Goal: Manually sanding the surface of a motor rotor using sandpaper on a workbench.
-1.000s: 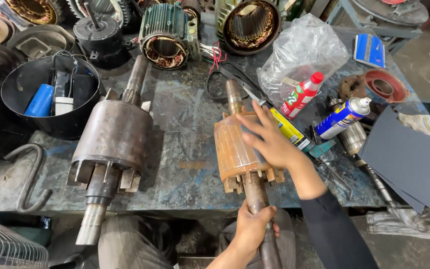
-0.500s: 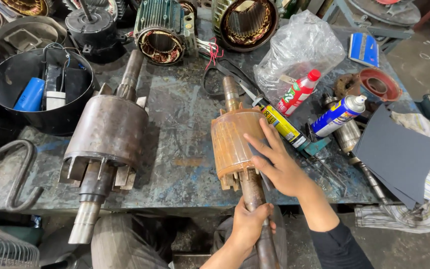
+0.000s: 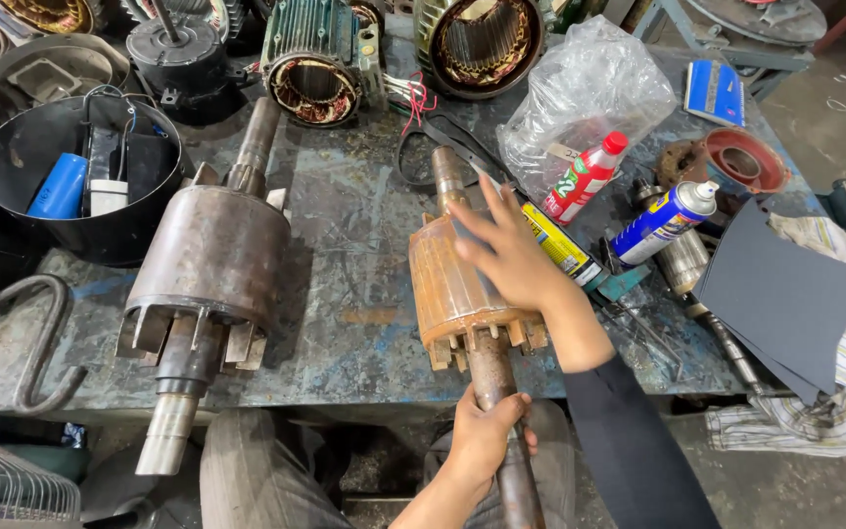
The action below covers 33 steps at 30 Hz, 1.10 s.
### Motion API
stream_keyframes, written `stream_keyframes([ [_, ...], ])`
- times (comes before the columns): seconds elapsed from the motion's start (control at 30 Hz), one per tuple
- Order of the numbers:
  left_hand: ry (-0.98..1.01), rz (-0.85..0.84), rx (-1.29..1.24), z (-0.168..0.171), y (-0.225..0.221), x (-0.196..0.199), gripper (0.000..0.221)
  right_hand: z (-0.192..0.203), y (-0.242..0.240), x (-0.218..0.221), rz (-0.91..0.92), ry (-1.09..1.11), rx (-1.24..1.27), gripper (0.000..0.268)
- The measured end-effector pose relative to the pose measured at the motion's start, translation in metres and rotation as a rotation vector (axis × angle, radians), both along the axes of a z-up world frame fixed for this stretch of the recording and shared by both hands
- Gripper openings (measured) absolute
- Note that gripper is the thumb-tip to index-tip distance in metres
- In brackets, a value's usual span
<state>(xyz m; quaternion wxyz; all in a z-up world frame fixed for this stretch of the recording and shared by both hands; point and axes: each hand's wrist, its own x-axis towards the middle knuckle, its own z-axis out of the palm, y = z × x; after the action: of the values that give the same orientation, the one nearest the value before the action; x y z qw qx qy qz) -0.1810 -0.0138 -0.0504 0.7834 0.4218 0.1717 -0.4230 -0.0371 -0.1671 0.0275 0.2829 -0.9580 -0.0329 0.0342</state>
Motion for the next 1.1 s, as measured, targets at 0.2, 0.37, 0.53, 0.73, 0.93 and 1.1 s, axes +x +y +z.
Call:
stream_keyframes([
  [0.2, -0.01, -0.011, -0.034, 0.0, 0.001, 0.001, 0.025, 0.004, 0.014, -0.103, -0.063, 0.039, 0.23, 0.066],
  [0.37, -0.006, -0.005, -0.054, -0.013, -0.003, 0.001, 0.033, 0.013, 0.005, -0.036, -0.051, 0.091, 0.102, 0.069],
  [0.53, -0.024, -0.014, -0.038, -0.009, 0.0, 0.0, 0.024, 0.009, -0.002, 0.047, -0.102, 0.107, 0.054, 0.066],
  [0.73, -0.008, -0.003, -0.011, -0.001, 0.002, 0.001, 0.029, 0.01, 0.005, -0.016, -0.021, 0.043, -0.056, 0.064],
  [0.93, -0.033, -0.033, -0.079, -0.013, -0.002, 0.001, 0.028, 0.003, 0.002, -0.083, -0.005, 0.027, 0.199, 0.064],
  [1.1, 0.003, -0.05, -0.055, -0.016, -0.004, 0.002, 0.038, 0.026, 0.007, -0.012, -0.039, 0.151, 0.043, 0.075],
])
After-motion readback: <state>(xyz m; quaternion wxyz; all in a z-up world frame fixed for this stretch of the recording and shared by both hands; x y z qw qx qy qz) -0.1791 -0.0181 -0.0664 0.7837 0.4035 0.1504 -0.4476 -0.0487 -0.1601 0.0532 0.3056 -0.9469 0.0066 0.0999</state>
